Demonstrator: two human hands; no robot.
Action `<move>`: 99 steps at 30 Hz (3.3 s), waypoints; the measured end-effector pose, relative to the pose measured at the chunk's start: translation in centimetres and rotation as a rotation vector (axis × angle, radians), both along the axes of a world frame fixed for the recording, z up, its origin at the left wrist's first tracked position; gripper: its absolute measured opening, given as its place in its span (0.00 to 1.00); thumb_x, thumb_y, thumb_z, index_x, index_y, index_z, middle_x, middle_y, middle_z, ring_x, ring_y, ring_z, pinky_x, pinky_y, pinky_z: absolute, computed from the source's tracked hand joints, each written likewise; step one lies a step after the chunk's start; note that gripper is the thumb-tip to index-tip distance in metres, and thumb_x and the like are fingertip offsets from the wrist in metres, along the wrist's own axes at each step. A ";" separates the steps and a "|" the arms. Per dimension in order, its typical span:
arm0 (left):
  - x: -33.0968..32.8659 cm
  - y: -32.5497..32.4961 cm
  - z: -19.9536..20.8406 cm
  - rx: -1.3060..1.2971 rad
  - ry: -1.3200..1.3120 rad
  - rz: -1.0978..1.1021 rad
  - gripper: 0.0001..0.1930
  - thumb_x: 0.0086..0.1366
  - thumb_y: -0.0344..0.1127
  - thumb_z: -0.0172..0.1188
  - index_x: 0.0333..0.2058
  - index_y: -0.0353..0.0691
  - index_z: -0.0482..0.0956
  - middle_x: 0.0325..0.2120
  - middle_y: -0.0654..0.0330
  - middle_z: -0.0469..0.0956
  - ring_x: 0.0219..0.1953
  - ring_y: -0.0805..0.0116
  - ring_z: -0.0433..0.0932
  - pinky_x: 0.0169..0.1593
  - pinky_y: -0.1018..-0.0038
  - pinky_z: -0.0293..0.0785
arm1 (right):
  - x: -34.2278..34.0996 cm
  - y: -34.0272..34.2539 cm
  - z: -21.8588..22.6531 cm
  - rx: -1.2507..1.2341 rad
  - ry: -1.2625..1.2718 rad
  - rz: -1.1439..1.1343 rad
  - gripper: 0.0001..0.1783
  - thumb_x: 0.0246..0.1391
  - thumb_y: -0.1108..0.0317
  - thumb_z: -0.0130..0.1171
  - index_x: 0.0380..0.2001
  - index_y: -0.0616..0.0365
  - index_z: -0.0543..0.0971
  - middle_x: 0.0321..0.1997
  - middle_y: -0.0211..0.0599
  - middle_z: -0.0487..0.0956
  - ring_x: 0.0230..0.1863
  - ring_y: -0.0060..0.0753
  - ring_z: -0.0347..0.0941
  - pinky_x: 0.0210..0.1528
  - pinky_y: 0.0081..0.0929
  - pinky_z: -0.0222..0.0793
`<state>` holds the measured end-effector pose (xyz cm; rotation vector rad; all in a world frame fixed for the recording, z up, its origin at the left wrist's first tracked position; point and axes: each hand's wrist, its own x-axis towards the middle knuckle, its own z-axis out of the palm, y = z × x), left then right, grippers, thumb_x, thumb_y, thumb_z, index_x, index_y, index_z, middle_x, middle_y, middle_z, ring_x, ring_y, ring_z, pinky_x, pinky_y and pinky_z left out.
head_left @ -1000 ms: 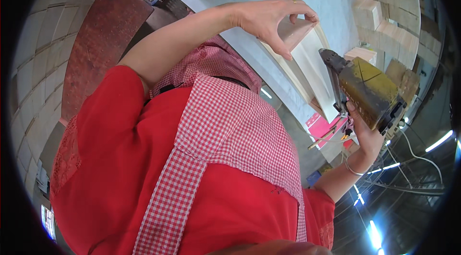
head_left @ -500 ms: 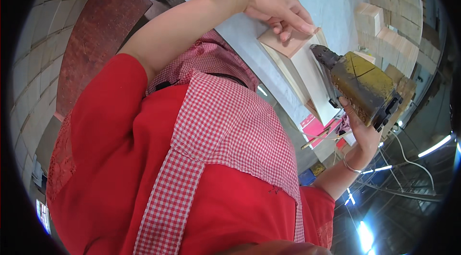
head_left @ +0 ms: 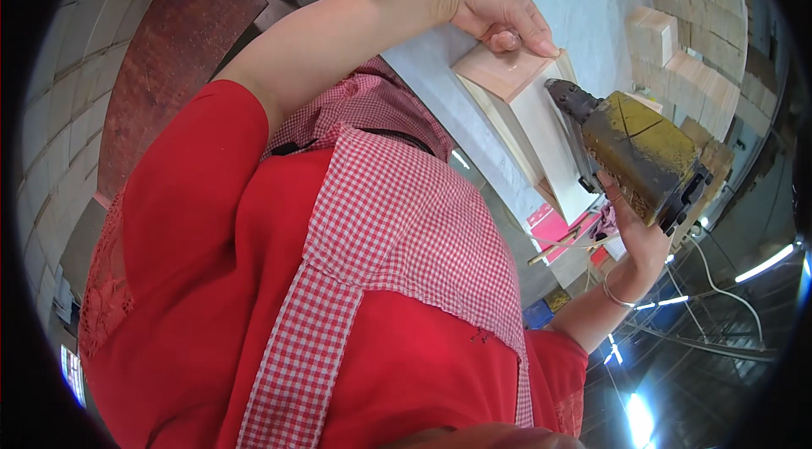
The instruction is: Assembling wooden boxes using glue and a pneumatic nail gun.
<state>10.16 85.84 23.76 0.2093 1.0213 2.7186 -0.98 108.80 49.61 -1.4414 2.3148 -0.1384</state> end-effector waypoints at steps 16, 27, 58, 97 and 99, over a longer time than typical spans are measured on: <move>3.2 0.9 2.0 -0.450 0.087 0.367 0.30 0.50 0.46 0.74 0.50 0.41 0.76 0.39 0.64 0.76 0.31 0.76 0.74 0.40 0.77 0.72 | -0.6 -0.1 0.2 0.042 0.025 0.048 0.23 0.44 0.78 0.73 0.46 0.65 0.79 0.45 0.38 0.83 0.43 0.30 0.79 0.47 0.27 0.75; 5.3 2.4 3.1 -1.030 0.332 0.720 0.47 0.37 0.45 0.77 0.59 0.43 0.68 0.54 0.56 0.70 0.55 0.56 0.68 0.61 0.60 0.66 | -0.8 -0.5 0.1 0.044 0.025 0.022 0.22 0.46 0.75 0.73 0.46 0.64 0.79 0.45 0.37 0.83 0.44 0.30 0.79 0.47 0.27 0.74; 4.4 2.3 2.2 -0.871 0.326 0.686 0.48 0.33 0.42 0.81 0.57 0.39 0.69 0.52 0.56 0.72 0.56 0.59 0.68 0.63 0.64 0.63 | -0.5 -3.9 -0.5 -0.091 -0.168 -0.279 0.26 0.47 0.74 0.74 0.50 0.68 0.76 0.47 0.42 0.82 0.46 0.31 0.79 0.50 0.28 0.75; 4.2 9.9 0.1 -1.369 0.031 1.152 0.33 0.58 0.24 0.55 0.64 0.39 0.59 0.60 0.53 0.67 0.63 0.57 0.66 0.62 0.50 0.58 | 2.1 0.5 -0.1 0.046 -0.061 0.049 0.26 0.49 0.77 0.71 0.51 0.66 0.75 0.50 0.41 0.80 0.46 0.31 0.77 0.50 0.28 0.74; 4.2 9.9 0.0 -1.364 0.035 1.161 0.33 0.58 0.24 0.55 0.64 0.39 0.60 0.60 0.53 0.67 0.63 0.57 0.66 0.62 0.50 0.58 | 2.1 0.4 -0.1 0.068 -0.055 0.049 0.26 0.48 0.75 0.73 0.51 0.66 0.76 0.49 0.40 0.81 0.46 0.31 0.77 0.49 0.28 0.74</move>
